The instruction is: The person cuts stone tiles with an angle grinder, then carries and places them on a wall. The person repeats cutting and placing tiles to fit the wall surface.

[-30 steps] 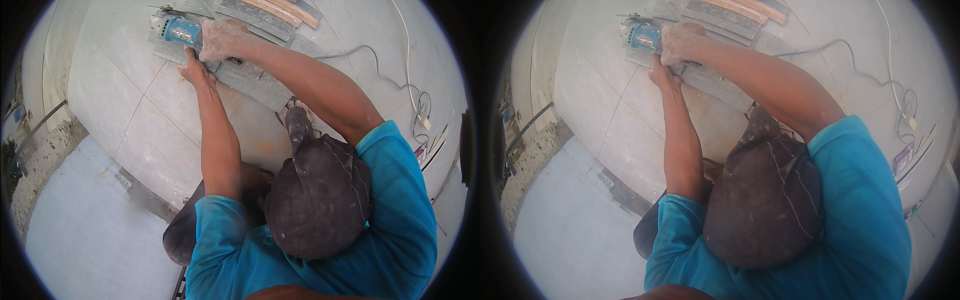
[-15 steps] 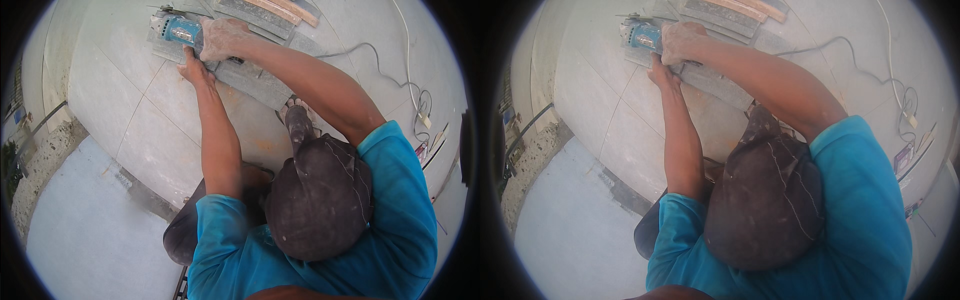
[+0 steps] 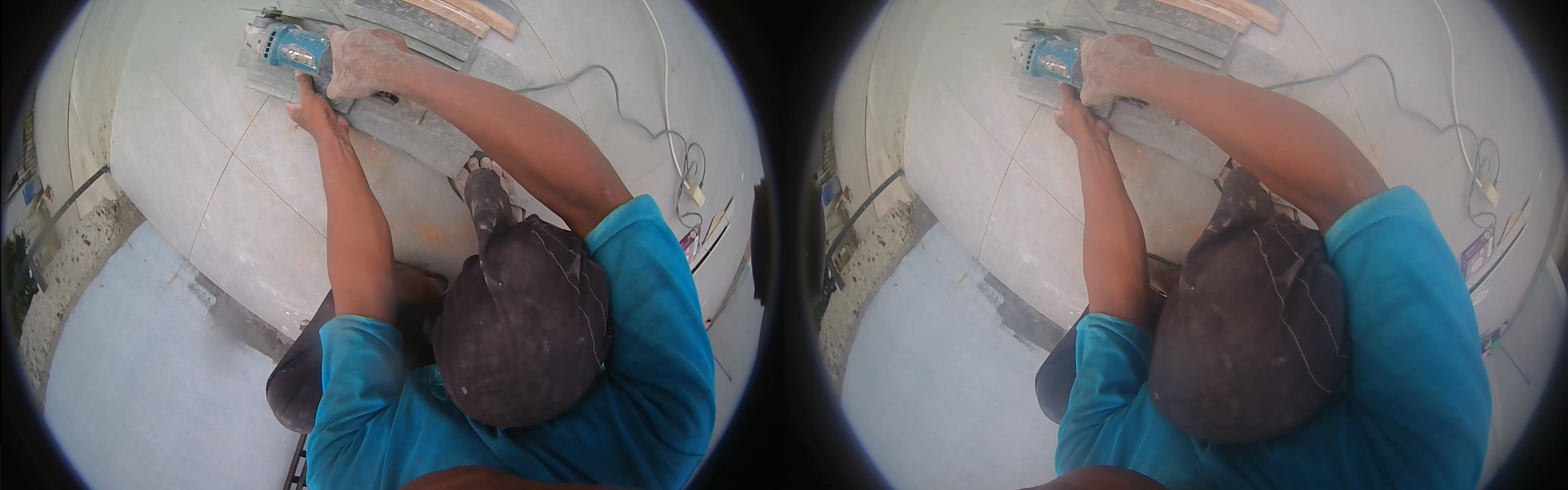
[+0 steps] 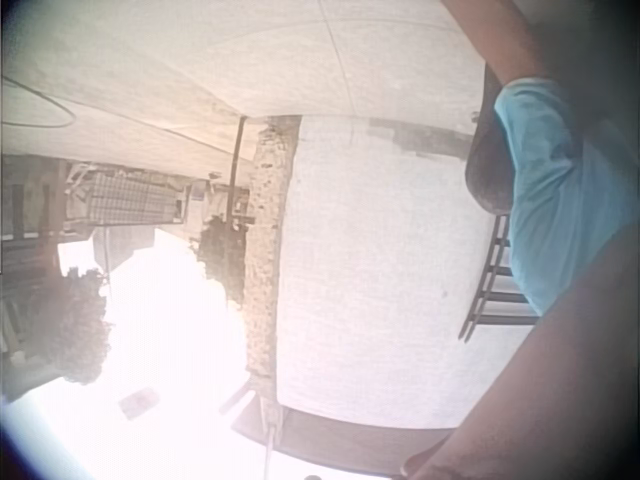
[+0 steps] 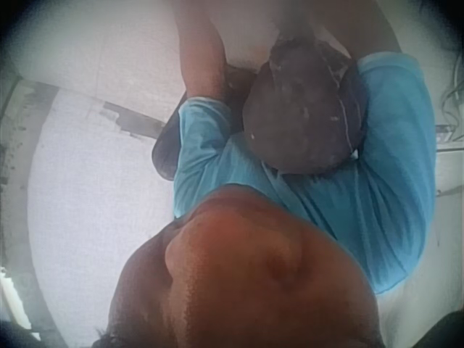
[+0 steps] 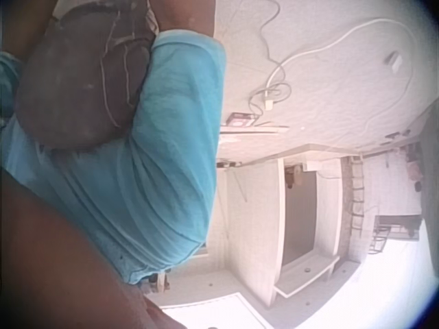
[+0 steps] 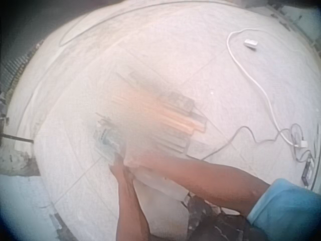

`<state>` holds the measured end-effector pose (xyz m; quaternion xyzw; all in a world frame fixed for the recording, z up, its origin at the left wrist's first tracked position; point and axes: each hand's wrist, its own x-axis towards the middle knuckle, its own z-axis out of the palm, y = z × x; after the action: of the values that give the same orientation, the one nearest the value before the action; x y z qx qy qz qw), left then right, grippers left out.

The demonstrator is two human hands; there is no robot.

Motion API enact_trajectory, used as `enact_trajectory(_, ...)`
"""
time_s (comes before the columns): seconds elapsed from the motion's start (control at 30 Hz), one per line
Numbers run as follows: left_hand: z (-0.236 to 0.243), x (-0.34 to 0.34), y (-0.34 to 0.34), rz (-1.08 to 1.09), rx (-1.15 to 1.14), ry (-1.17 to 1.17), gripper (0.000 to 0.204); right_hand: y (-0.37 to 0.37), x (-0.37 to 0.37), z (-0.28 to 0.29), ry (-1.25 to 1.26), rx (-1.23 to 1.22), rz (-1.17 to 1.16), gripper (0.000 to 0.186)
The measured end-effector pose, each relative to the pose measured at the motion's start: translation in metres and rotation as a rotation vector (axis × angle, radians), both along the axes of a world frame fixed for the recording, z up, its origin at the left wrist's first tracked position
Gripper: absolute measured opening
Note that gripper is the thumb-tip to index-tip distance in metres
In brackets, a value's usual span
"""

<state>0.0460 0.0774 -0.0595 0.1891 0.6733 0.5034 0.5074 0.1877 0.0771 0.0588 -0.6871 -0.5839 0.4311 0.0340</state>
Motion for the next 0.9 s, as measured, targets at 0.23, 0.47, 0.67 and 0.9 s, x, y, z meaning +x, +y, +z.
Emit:
enact_trajectory(0.23, 0.003, 0.001, -0.001, -0.008, -0.003, -0.003, 0.041, -0.003, 0.0, -0.009, 0.007, 0.045, -0.016, 0.066)
enact_trajectory(0.47, 0.004, -0.003, -0.002, -0.071, -0.008, -0.098, 0.063, -0.004, 0.001, -0.015, 0.014, 0.026, -0.028, 0.07)
enact_trajectory(0.67, 0.003, -0.005, -0.001, -0.079, -0.015, -0.094, 0.066, -0.005, 0.003, -0.008, 0.003, 0.019, -0.007, 0.065)
enact_trajectory(0.9, 0.004, -0.004, 0.0, -0.066, -0.049, -0.071, 0.069, -0.006, 0.005, -0.002, 0.01, -0.012, -0.015, 0.062)
